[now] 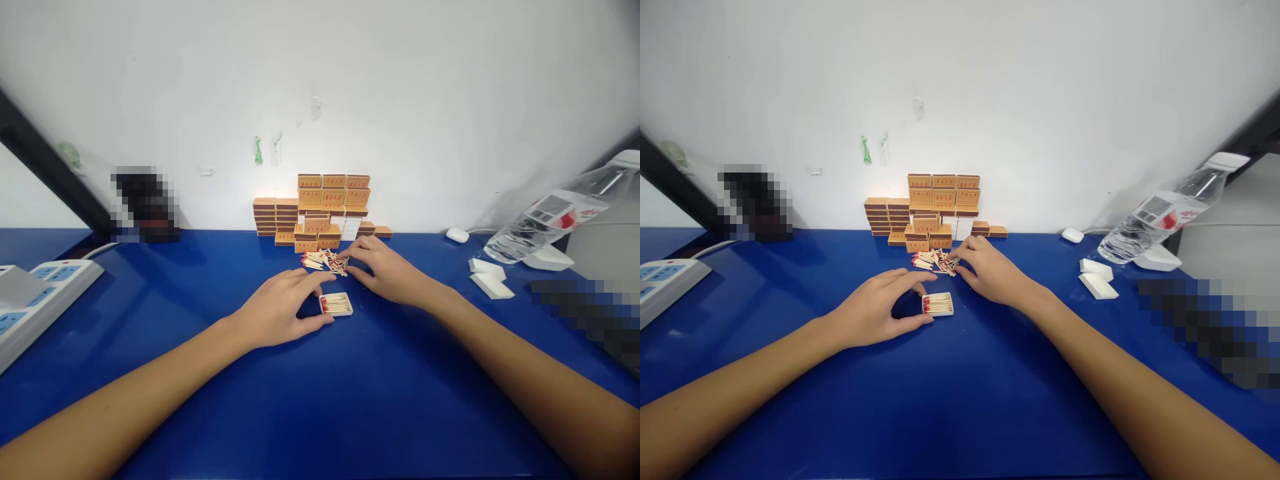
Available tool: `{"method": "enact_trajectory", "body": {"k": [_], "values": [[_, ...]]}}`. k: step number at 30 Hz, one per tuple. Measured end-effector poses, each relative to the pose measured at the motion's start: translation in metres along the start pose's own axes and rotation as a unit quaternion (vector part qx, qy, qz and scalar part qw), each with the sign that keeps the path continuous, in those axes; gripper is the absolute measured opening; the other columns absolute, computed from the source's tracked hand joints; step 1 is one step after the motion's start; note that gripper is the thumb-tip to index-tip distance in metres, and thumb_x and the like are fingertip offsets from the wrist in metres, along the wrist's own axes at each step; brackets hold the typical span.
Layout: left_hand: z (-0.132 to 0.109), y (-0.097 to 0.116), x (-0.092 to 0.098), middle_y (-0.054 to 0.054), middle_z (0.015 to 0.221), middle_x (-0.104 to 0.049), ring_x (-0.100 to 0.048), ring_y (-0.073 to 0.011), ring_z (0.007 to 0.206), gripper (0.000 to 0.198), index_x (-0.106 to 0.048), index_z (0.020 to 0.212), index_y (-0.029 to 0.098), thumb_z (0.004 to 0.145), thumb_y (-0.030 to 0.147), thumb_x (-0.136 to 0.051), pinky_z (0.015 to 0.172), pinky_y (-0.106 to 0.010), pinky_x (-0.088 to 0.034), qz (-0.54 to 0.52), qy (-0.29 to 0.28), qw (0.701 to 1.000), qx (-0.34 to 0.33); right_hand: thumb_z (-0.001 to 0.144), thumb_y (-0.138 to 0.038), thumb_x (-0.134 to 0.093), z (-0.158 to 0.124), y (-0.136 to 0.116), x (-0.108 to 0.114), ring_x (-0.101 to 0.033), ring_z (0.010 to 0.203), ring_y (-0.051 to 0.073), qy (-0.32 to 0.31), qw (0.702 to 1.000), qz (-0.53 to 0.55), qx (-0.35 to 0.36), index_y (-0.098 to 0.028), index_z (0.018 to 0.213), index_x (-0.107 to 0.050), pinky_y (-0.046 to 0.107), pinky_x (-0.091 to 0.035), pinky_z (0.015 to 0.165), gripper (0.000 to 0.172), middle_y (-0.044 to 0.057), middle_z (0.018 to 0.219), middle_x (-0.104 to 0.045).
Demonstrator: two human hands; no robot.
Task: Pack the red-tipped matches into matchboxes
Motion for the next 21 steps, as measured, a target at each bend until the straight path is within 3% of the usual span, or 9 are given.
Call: {"method": "enact_trajectory", "body": {"k": [6, 12, 21], "values": [[0.0, 0.0, -0.001, -0.003, 0.109, -0.074, -0.069, -0.026, 0.107, 0.058, -0.05, 0.145, 0.025, 0.095, 0.043, -0.073, 0.099, -0.046, -0.056, 0.007, -0.006, 1.0, -0.001, 0.105, -0.024, -0.05, -0.002, -0.008, -0.002, -0.06, 0.107, 0.027, -0.012, 1.0, -0.002, 0.029, -0.018, 0.119, -0.07, 0.045, -0.051, 0.098, 0.025, 0.014, 0.112, -0.064], [0.001, 0.0, 0.0, -0.002, 0.109, -0.074, -0.069, -0.0258, 0.108, 0.058, -0.049, 0.145, 0.025, 0.096, 0.042, -0.073, 0.099, -0.044, -0.056, 0.007, 0.002, 1.0, -0.006, 0.107, -0.025, -0.049, -0.005, -0.008, -0.005, -0.059, 0.106, 0.028, -0.056, 0.998, -0.004, 0.01, -0.017, 0.11, -0.065, 0.044, -0.051, 0.094, 0.018, 0.014, 0.11, -0.064], [0.002, 0.001, 0.0, -0.003, 0.11, -0.074, -0.068, -0.0254, 0.105, 0.056, -0.051, 0.144, 0.025, 0.095, 0.042, -0.073, 0.097, -0.045, -0.056, 0.003, -0.008, 1.0, 0.004, 0.107, -0.028, -0.049, -0.006, -0.01, -0.009, -0.053, 0.1, 0.028, -0.071, 0.997, -0.028, 0.013, -0.019, 0.102, -0.06, 0.043, -0.048, 0.088, 0.015, 0.012, 0.106, -0.062]]}}
Point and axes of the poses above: each hand's wrist, its own z-axis towards the middle knuckle, its own x-axis out of the back of the hand, y = z × x, the point moved 10 cm from there along z, towards the middle knuckle
